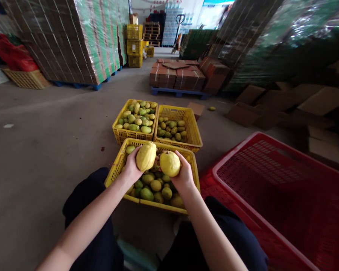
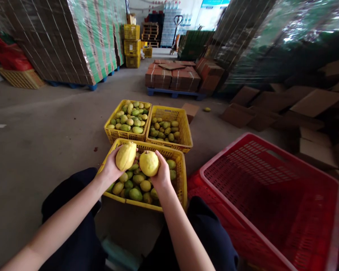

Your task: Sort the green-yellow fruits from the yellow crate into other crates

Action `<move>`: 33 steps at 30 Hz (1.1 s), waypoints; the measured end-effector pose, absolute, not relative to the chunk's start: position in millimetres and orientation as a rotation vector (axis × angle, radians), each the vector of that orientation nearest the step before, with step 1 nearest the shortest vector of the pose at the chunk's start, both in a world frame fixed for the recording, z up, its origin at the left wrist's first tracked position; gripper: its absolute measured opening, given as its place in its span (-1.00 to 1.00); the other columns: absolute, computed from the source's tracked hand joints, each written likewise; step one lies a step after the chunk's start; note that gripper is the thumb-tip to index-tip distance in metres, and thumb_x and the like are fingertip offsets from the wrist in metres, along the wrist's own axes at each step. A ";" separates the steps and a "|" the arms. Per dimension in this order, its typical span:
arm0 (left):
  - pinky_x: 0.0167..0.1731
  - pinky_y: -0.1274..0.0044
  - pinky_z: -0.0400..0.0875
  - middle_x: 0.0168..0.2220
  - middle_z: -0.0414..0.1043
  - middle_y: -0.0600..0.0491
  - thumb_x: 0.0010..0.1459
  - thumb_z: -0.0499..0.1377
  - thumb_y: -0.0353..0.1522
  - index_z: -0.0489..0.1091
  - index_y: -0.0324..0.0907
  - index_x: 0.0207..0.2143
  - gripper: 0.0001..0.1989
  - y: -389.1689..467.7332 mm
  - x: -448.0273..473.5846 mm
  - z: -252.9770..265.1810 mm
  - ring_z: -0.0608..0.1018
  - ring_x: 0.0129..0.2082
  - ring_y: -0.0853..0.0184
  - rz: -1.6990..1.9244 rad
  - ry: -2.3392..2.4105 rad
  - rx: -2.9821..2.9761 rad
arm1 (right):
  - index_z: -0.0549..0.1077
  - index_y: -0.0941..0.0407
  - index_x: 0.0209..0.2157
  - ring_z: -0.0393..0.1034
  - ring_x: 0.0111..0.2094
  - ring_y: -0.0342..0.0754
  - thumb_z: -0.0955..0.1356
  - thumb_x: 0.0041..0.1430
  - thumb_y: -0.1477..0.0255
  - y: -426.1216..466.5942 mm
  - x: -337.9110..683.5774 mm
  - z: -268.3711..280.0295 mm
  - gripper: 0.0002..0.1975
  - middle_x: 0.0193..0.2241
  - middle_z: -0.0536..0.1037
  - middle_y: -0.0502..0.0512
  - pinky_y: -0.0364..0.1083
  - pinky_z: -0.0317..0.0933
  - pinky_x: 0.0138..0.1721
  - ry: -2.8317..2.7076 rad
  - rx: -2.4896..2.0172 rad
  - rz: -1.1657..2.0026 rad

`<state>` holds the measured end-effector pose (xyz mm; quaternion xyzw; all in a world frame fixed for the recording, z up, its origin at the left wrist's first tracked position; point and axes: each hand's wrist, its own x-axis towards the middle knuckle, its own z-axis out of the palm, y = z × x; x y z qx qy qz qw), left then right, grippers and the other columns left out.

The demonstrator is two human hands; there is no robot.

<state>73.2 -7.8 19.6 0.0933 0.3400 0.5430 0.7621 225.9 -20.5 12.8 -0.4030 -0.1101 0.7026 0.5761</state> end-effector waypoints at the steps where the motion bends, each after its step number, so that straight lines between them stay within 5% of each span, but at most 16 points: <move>1: -0.42 0.50 0.60 -0.43 0.60 0.02 0.14 0.24 -0.26 0.55 -0.22 -0.23 -0.77 -8.3 72.4 20.5 0.68 -0.37 0.21 1.175 0.735 0.214 | 0.53 0.10 -0.45 0.61 -0.33 0.14 0.44 -0.02 0.29 -21.6 226.3 12.3 -0.84 -0.55 0.62 0.07 0.04 0.54 -0.34 -0.272 -0.920 1.653; 14: -0.48 0.48 0.50 -0.53 0.49 0.03 0.09 0.21 -0.22 0.47 -0.22 -0.47 -0.77 -17.5 68.1 25.0 0.56 -0.55 0.29 1.168 0.635 0.384 | 0.58 0.10 -0.47 0.59 -0.27 0.17 0.39 -0.05 0.19 -34.7 225.2 19.6 -0.74 -0.46 0.61 0.10 0.11 0.52 -0.26 -0.530 -0.738 1.557; 23: -0.23 0.47 0.59 -0.42 0.57 0.08 0.19 0.25 -0.19 0.50 -0.17 -0.26 -0.78 -10.2 78.0 25.5 0.63 -0.40 0.31 1.208 0.663 0.150 | 0.56 0.09 -0.34 0.61 -0.28 0.12 0.46 -0.02 0.09 -27.1 221.5 16.1 -0.65 -0.43 0.65 0.05 0.06 0.53 -0.27 -0.404 -0.753 1.580; 28: -0.20 0.46 0.61 -0.36 0.59 0.03 0.15 0.28 -0.13 0.50 -0.19 -0.23 -0.69 -8.3 76.7 19.8 0.65 -0.30 0.26 1.245 0.645 0.103 | 0.52 0.04 -0.36 0.59 -0.40 0.04 0.53 -0.15 0.28 -25.7 218.9 16.0 -0.73 -0.46 0.65 -0.06 0.03 0.53 -0.29 -0.273 -0.826 1.565; 33: -0.27 0.45 0.63 -0.38 0.60 -0.02 0.17 0.22 -0.23 0.52 -0.24 -0.22 -0.74 -12.2 76.3 27.2 0.67 -0.29 0.21 1.198 0.690 0.133 | 0.52 0.05 -0.42 0.60 -0.35 0.07 0.49 -0.09 0.23 -24.1 218.9 18.2 -0.78 -0.47 0.65 -0.03 0.04 0.54 -0.28 -0.175 -0.838 1.554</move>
